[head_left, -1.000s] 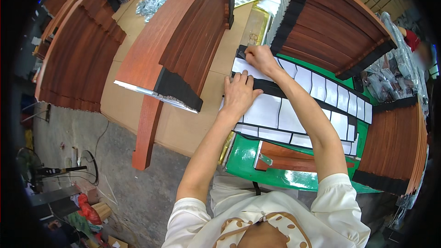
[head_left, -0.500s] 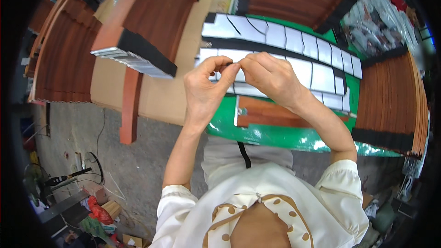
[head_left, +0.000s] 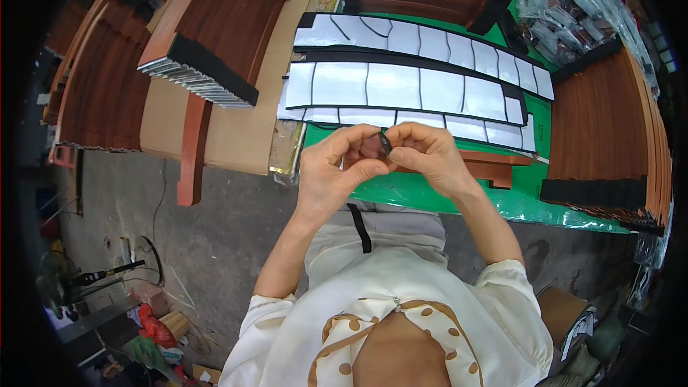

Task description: Applying protective foam strips and stacking finished wooden furniture panels in an assembly factory.

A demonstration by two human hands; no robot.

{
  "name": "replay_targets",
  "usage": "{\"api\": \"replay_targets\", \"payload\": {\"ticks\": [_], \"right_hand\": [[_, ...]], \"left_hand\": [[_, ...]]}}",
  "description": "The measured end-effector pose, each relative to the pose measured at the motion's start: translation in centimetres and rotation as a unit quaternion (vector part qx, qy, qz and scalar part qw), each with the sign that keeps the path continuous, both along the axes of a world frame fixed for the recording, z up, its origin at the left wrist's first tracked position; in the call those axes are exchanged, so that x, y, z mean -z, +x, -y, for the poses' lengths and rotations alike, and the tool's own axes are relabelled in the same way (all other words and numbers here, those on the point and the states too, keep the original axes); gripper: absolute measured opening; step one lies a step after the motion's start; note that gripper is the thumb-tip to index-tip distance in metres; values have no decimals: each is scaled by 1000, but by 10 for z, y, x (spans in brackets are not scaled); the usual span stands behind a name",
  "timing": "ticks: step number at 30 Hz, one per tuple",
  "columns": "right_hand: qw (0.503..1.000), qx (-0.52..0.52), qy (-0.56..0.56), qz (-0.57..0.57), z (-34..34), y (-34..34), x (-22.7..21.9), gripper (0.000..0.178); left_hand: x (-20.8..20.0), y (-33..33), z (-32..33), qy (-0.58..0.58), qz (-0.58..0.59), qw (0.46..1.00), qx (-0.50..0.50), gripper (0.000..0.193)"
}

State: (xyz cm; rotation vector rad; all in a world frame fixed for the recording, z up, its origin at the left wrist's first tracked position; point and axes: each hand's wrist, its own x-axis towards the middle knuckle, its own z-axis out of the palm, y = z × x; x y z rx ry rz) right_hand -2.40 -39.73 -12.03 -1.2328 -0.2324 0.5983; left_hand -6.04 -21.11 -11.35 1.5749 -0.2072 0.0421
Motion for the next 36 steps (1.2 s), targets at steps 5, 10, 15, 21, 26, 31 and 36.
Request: {"api": "replay_targets", "payload": {"ticks": [5,10,15,21,26,31,36], "right_hand": [[975,-9,162,-151,2,-8,27,33],[949,-41,249,-187,2,-12,35,32],[955,-31,234,-181,2,-12,40,26],[973,-7,195,-123,4,-13,41,21],[966,-15,219,-134,6,-16,46,23],[956,17,256,-140,14,-16,50,25],[969,94,225,-42,32,-8,42,26]], "left_hand": [[-1,-2,16,-126,-55,990,26,28],[2,1,21,-74,-68,995,27,21],[-4,2,23,-70,-64,995,2,12],[-5,1,25,66,55,993,-81,8],[6,-2,23,213,167,955,-122,7],[7,-4,10,127,71,980,-137,4],[30,-8,-32,78,-28,980,-180,9]]}}
